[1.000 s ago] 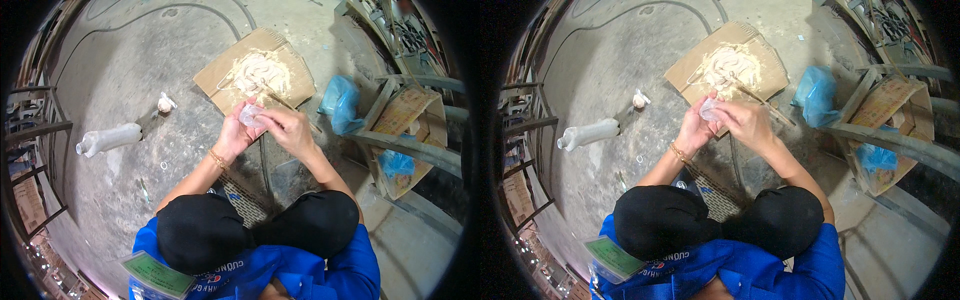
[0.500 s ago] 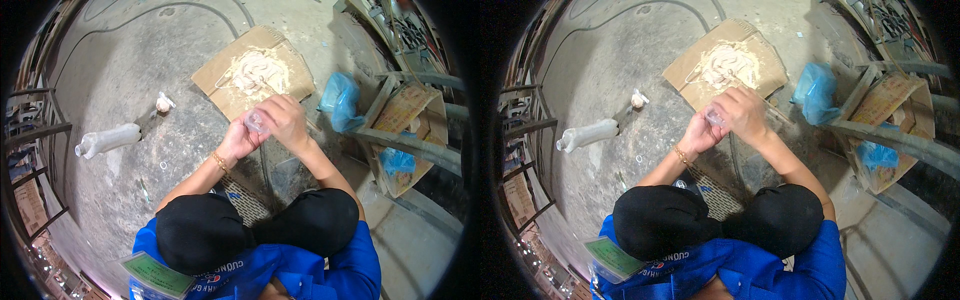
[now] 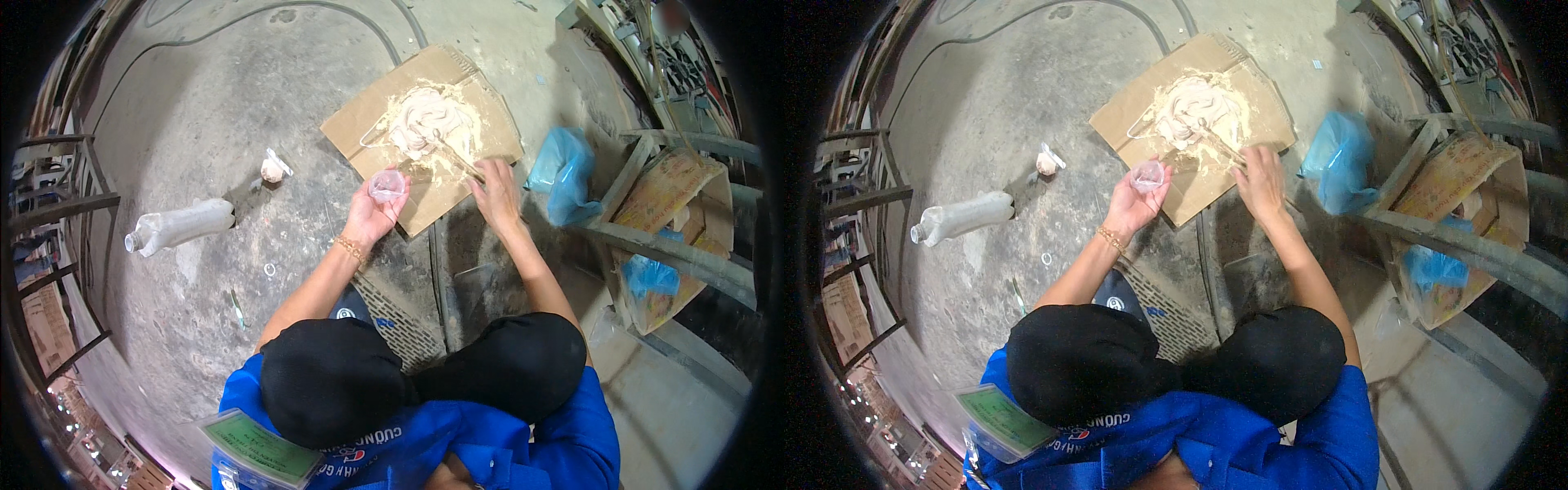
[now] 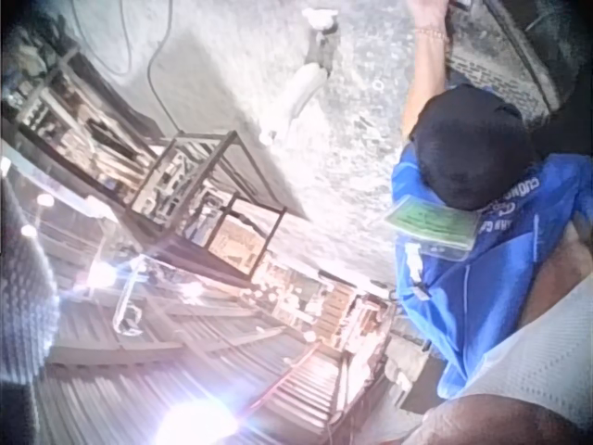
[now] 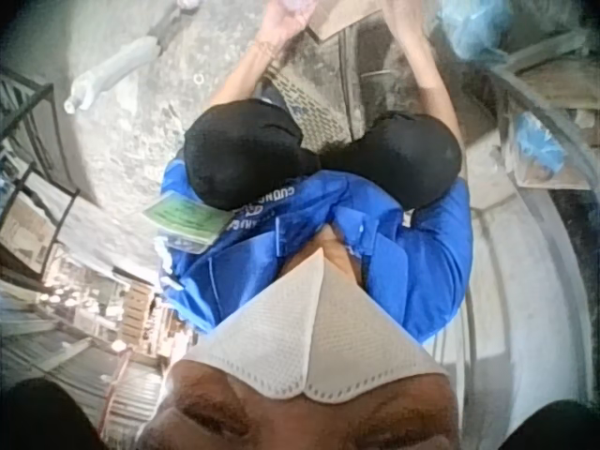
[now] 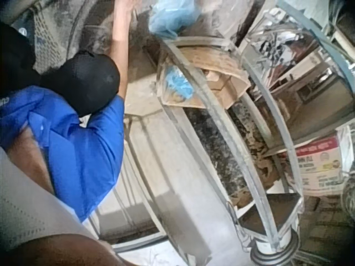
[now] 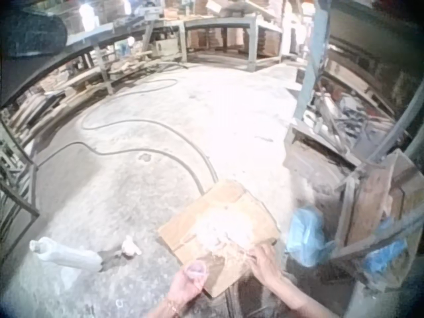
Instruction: The person scoops a white powdery substance from a cardboard sheet into small plastic pouches using a wooden stick, then ties each pouch closed. The person repeats this process for multiple pouches.
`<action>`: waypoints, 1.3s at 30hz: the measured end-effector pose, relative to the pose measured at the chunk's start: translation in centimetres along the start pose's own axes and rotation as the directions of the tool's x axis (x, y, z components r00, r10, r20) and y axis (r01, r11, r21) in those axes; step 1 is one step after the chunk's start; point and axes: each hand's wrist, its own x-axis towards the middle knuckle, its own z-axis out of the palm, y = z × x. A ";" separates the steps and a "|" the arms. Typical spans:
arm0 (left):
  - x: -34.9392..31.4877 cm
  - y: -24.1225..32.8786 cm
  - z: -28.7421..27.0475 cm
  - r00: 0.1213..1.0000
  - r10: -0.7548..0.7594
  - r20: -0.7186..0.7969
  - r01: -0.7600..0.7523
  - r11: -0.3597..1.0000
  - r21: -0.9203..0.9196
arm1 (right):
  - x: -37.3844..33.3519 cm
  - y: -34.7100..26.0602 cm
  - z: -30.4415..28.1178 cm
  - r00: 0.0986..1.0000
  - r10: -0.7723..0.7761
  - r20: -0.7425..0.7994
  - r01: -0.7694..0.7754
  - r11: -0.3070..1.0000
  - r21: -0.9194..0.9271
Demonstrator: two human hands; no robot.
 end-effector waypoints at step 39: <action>0.3 0.8 -2.9 0.990 0.093 -0.101 -0.070 0.975 0.211 | -4.6 -0.3 1.9 0.898 0.191 0.396 -0.298 0.927 0.229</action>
